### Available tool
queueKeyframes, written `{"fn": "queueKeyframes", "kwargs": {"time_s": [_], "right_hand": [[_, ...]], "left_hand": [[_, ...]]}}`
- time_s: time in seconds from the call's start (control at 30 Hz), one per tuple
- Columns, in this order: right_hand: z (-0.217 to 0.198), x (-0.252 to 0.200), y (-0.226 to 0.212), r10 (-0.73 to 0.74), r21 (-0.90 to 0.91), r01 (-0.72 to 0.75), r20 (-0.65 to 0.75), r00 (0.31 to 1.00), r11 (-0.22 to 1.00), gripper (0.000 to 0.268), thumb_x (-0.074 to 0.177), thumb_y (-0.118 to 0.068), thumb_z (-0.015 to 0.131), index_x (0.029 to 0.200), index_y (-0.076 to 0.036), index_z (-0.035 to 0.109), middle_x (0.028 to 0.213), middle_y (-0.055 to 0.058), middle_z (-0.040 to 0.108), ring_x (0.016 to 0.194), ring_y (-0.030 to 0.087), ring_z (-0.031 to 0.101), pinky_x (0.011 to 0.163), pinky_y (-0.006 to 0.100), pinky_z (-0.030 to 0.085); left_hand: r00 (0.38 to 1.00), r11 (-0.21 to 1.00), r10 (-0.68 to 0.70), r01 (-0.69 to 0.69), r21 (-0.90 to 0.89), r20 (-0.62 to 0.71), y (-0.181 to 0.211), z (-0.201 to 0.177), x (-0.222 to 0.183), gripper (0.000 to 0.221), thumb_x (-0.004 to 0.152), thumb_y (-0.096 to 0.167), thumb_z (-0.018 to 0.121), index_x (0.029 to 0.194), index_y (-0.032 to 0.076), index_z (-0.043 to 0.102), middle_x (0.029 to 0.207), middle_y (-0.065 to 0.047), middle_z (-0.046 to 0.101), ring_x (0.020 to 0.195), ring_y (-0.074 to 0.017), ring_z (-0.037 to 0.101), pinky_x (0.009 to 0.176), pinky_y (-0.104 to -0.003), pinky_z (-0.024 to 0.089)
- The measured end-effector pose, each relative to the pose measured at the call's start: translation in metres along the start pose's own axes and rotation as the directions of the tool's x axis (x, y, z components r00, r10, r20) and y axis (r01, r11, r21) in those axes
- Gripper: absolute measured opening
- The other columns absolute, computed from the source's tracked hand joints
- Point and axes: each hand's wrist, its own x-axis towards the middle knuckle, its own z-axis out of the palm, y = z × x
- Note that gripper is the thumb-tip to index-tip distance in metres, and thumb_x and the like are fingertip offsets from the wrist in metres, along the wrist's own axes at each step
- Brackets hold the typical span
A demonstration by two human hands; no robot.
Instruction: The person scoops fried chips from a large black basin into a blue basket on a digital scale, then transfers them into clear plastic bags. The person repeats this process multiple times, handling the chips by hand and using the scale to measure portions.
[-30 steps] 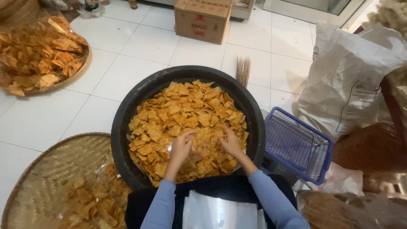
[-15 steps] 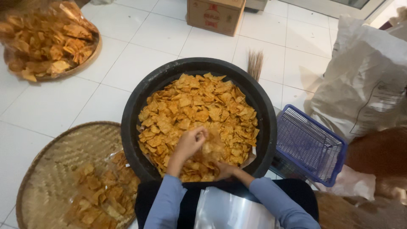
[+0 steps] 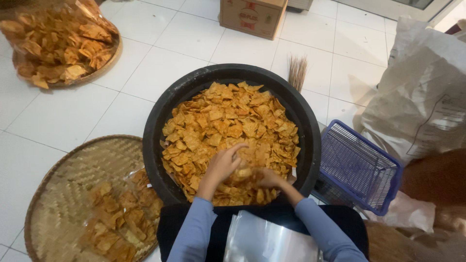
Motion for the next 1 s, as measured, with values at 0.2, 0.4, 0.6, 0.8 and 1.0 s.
{"fn": "queueKeyframes", "kwargs": {"time_s": [0.2,0.4,0.6,0.8,1.0], "right_hand": [[-0.083,-0.038,-0.064,-0.071,0.162,0.12,-0.279,0.958,0.98,0.036,0.078,-0.002,0.072,0.113,-0.009,0.069,0.101,0.002,0.071,0.088,0.016,0.07,0.072,0.03,0.06],[-0.114,-0.07,-0.139,0.069,0.531,0.321,-0.588,0.806,0.784,0.032,0.088,0.001,0.068,0.118,-0.009,0.063,0.112,0.004,0.063,0.083,0.018,0.066,0.064,0.028,0.057],[-0.102,-0.076,-0.17,0.192,0.748,0.559,-0.645,0.739,0.358,0.035,0.091,-0.001,0.067,0.123,-0.012,0.057,0.114,0.006,0.064,0.1,0.018,0.066,0.077,0.031,0.063],[-0.086,-0.082,-0.19,0.0,0.497,0.543,-0.737,0.675,0.677,0.036,0.089,-0.004,0.071,0.122,-0.007,0.059,0.124,0.003,0.061,0.113,0.022,0.062,0.092,0.039,0.055],[-0.093,-0.089,-0.187,-0.317,-0.033,0.413,-0.698,0.642,0.91,0.036,0.086,-0.005,0.075,0.12,-0.003,0.063,0.133,0.011,0.061,0.133,0.026,0.056,0.114,0.037,0.041]], "left_hand": [[0.99,0.993,0.116,-0.115,0.013,-0.085,-0.009,0.018,0.008,0.038,0.094,0.027,0.061,0.131,0.025,0.068,0.065,-0.006,0.059,0.059,-0.0221,0.059,0.058,-0.04,0.048],[0.992,0.992,0.124,-0.124,-0.017,-0.003,0.006,0.034,0.005,0.064,0.09,0.034,0.065,0.15,0.021,0.048,0.073,-0.008,0.066,0.064,-0.0241,0.063,0.06,-0.039,0.051],[0.994,0.996,0.086,-0.086,0.007,0.062,0.017,0.043,0.002,0.086,0.088,0.038,0.066,0.163,0.023,0.026,0.074,-0.007,0.066,0.067,-0.0245,0.064,0.062,-0.041,0.051],[0.993,0.995,0.094,-0.096,0.032,0.066,0.021,0.045,0.0,0.09,0.087,0.039,0.07,0.163,0.022,0.024,0.073,-0.012,0.062,0.069,-0.0264,0.064,0.063,-0.042,0.051],[0.995,0.993,0.087,-0.082,-0.079,0.053,0.012,0.036,0.004,0.087,0.083,0.028,0.063,0.163,0.019,0.028,0.07,-0.009,0.061,0.066,-0.0265,0.064,0.066,-0.04,0.051]]}}
